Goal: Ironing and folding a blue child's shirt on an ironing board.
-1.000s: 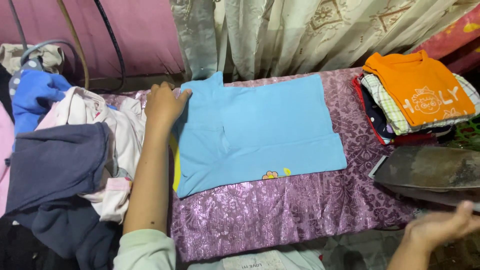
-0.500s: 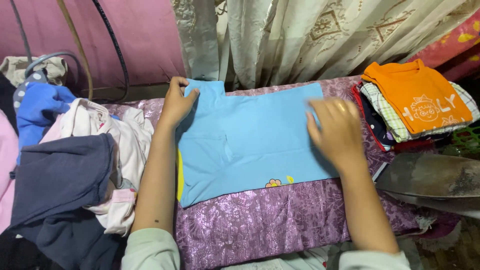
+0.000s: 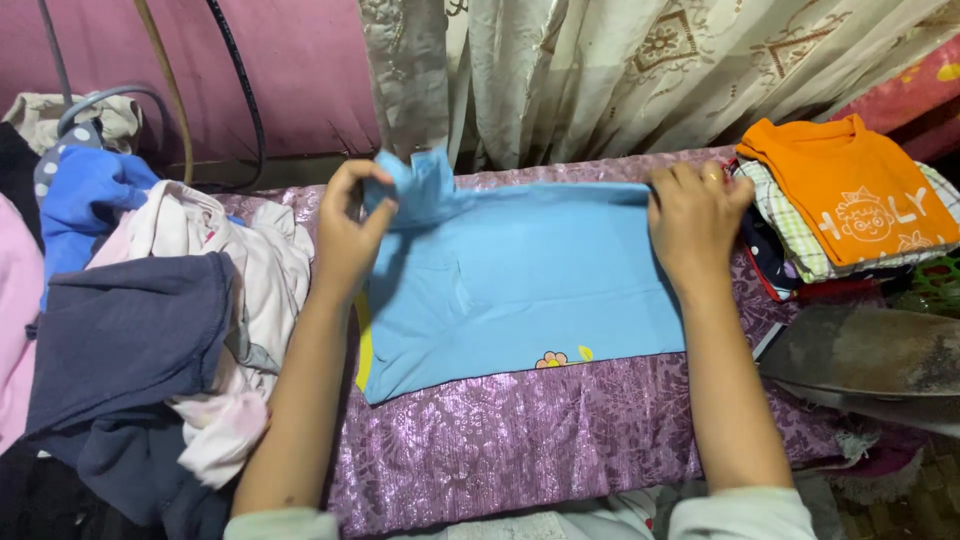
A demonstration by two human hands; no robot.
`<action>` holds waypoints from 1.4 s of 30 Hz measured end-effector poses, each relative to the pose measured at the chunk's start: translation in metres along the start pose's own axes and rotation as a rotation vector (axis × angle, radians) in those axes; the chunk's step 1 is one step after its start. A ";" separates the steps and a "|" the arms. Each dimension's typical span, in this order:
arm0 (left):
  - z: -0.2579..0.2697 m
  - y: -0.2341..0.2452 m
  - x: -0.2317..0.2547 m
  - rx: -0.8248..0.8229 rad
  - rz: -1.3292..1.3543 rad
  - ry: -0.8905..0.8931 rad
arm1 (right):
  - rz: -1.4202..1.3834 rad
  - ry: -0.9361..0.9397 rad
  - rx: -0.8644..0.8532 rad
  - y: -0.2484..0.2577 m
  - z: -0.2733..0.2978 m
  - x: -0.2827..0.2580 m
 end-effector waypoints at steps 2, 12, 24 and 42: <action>0.029 -0.008 0.049 -0.003 -0.148 -0.110 | 0.021 -0.081 -0.035 0.017 0.021 -0.003; 0.079 -0.005 0.067 -0.550 -0.741 -0.012 | -0.045 -0.181 -0.194 0.053 0.060 -0.025; 0.078 0.001 0.062 -0.628 -0.548 0.049 | -0.084 -0.216 -0.239 0.054 0.064 -0.021; 0.084 0.000 0.056 -0.335 -0.872 0.015 | -0.251 -0.306 -0.240 0.033 0.051 -0.051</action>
Point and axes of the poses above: each hand's wrist, its own z-axis away from the middle knuckle, its own y-axis out of the back of the hand, x = y × z, the point moved 1 cm from there along -z, towards the middle knuckle, and after that the axes turned 1 degree about y, right-handed, at the moved point
